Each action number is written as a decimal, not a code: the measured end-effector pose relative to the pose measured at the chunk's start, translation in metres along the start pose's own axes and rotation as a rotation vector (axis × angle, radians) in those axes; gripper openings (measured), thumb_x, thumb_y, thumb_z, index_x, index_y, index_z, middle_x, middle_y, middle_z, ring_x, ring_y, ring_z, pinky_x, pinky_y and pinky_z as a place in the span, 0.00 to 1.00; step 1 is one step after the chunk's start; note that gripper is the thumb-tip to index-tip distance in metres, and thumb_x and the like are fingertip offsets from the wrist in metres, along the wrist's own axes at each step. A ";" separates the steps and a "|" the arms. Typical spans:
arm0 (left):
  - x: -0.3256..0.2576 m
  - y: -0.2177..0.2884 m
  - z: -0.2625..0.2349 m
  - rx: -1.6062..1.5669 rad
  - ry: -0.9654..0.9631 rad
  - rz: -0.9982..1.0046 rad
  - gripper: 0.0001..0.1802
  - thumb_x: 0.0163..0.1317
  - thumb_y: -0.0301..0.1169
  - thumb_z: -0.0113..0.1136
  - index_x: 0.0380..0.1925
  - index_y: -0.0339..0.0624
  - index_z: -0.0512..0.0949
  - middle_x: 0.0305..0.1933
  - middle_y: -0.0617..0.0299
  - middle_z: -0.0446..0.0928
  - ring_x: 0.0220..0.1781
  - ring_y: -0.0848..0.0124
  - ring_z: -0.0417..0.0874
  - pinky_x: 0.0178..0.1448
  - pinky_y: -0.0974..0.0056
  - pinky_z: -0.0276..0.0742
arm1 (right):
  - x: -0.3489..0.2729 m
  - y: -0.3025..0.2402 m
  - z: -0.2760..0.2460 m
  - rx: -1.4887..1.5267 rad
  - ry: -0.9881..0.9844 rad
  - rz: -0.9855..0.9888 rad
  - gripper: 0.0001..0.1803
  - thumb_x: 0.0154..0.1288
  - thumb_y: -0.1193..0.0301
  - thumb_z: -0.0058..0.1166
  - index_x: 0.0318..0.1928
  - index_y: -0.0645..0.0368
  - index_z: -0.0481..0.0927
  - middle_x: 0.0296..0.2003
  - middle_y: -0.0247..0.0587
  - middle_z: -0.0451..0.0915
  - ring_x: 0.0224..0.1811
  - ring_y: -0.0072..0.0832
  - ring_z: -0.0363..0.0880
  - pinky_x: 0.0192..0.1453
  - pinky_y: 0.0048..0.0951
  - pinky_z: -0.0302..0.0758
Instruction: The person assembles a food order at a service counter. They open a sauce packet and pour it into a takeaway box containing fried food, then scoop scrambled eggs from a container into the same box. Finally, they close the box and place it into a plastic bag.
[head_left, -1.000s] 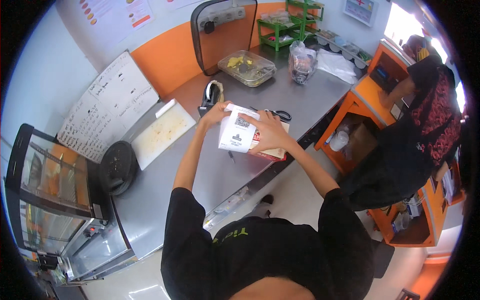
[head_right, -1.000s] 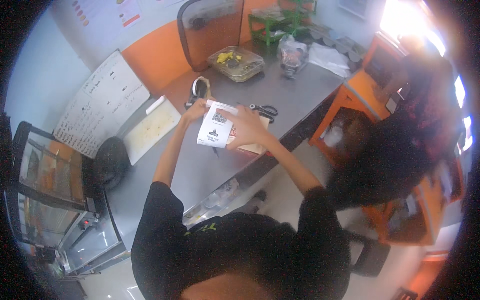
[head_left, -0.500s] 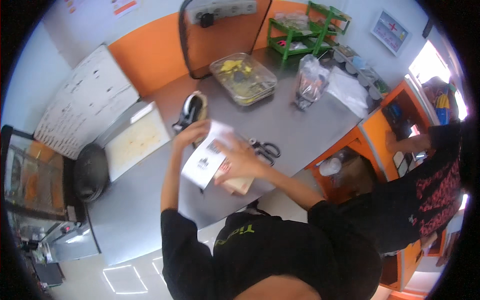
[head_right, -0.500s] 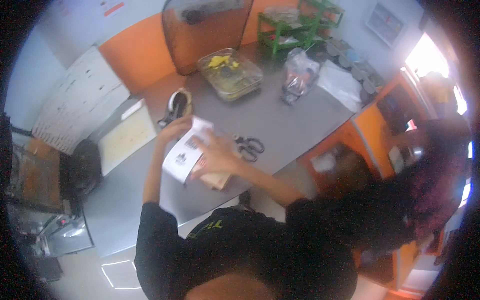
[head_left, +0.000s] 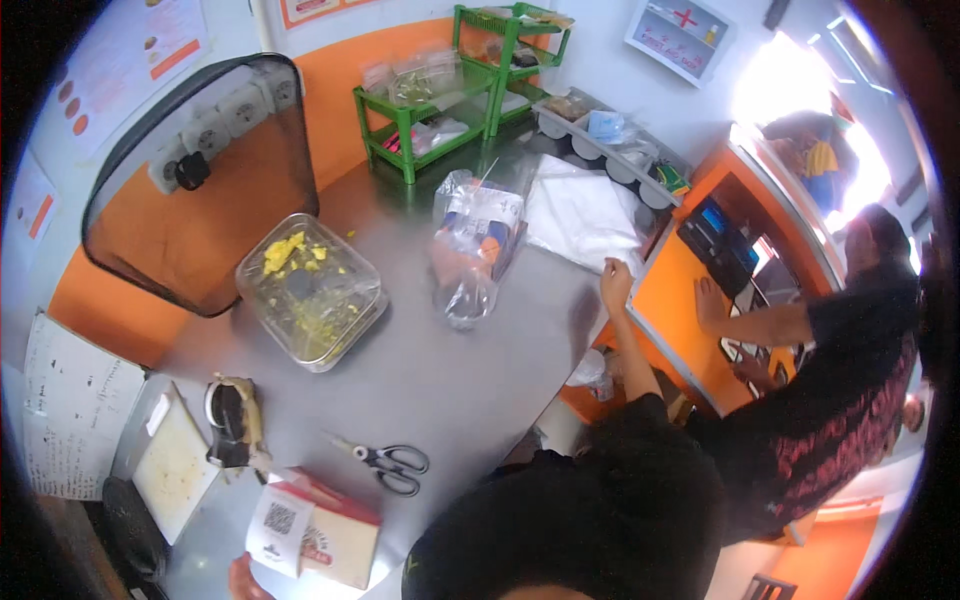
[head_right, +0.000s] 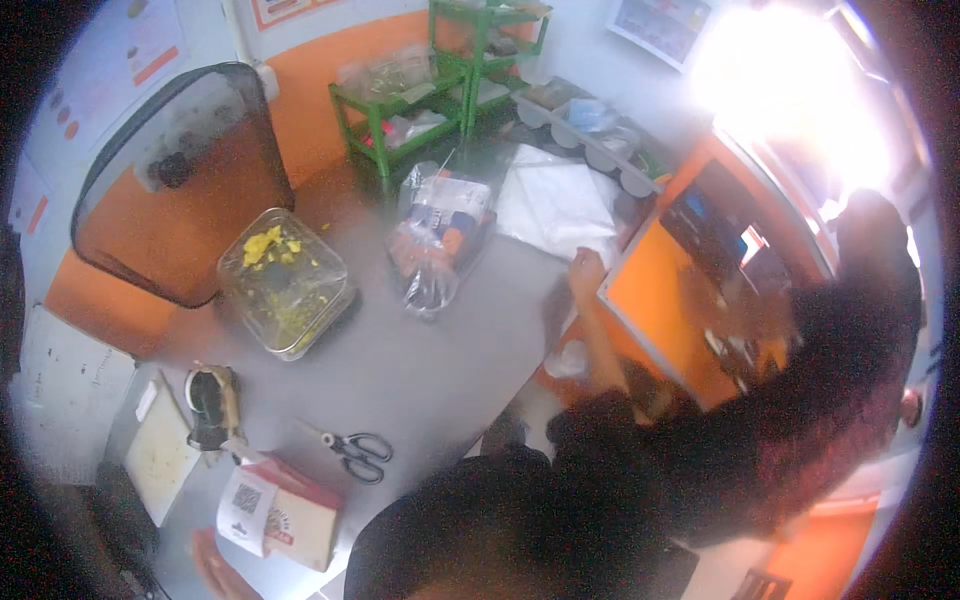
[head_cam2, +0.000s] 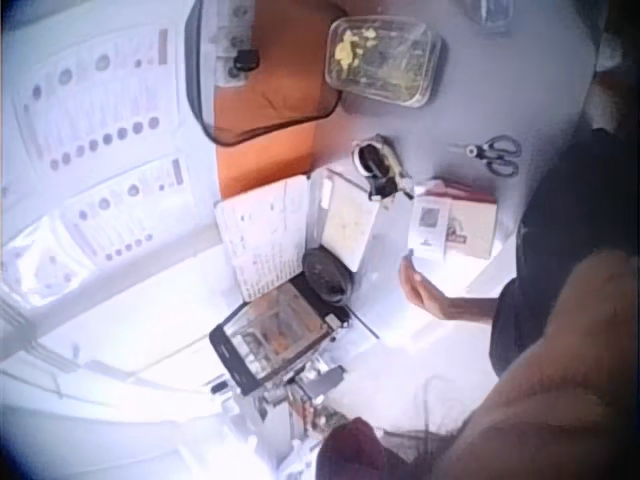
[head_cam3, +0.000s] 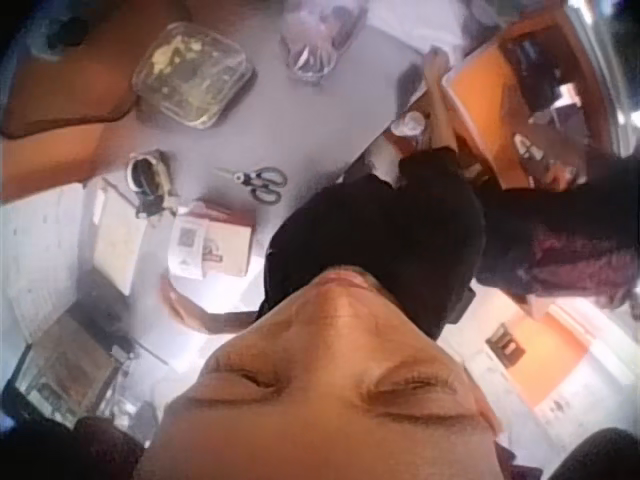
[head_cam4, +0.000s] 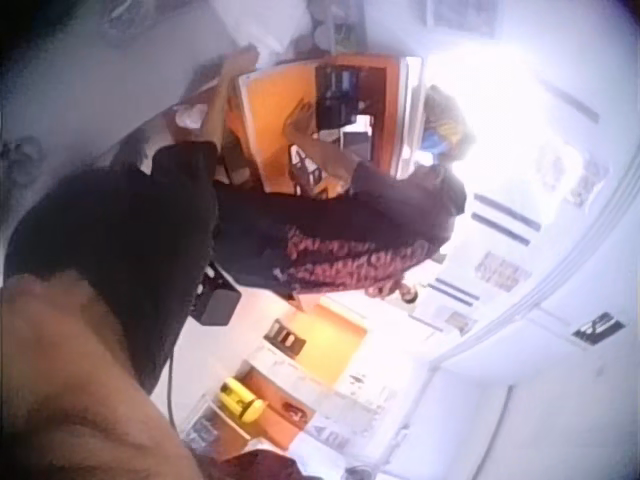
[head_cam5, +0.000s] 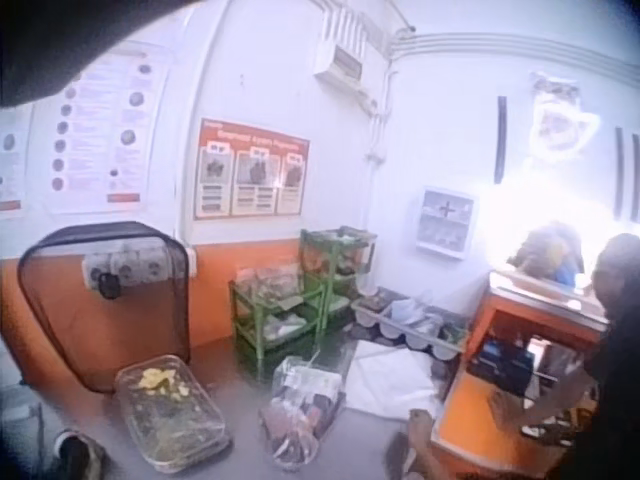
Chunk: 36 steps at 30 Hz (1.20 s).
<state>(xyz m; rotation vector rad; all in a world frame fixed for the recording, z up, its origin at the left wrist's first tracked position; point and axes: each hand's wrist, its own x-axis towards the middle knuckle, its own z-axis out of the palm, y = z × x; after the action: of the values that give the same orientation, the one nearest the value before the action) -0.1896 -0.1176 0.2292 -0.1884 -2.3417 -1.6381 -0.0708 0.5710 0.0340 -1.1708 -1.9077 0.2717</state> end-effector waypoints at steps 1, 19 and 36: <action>-0.009 0.026 0.028 -0.005 -0.144 0.024 0.20 0.56 0.37 0.52 0.40 0.27 0.72 0.43 0.50 0.73 0.46 0.60 0.71 0.52 0.59 0.66 | 0.015 0.013 0.011 -0.015 0.027 -0.109 0.10 0.55 0.73 0.43 0.33 0.66 0.76 0.33 0.54 0.75 0.37 0.46 0.73 0.45 0.38 0.67; -0.088 0.101 0.691 0.183 -0.847 0.894 0.13 0.49 0.29 0.50 0.35 0.36 0.75 0.57 0.61 0.62 0.62 0.62 0.58 0.57 0.50 0.57 | 0.105 0.042 0.075 0.232 -0.220 -0.325 0.07 0.51 0.75 0.48 0.30 0.65 0.75 0.31 0.49 0.74 0.38 0.42 0.71 0.43 0.37 0.66; -0.097 0.038 0.760 0.465 -0.656 0.686 0.32 0.55 0.35 0.42 0.58 0.29 0.52 0.66 0.47 0.45 0.68 0.54 0.45 0.66 0.57 0.48 | 0.117 -0.010 -0.050 0.347 -1.425 -0.403 0.11 0.55 0.70 0.49 0.20 0.64 0.70 0.17 0.38 0.70 0.21 0.31 0.69 0.28 0.30 0.64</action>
<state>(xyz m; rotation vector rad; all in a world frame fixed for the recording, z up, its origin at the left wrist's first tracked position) -0.2012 0.6113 -0.0088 -1.4113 -2.5547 -0.7362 -0.0614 0.6490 0.1346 -0.2075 -2.9980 1.4119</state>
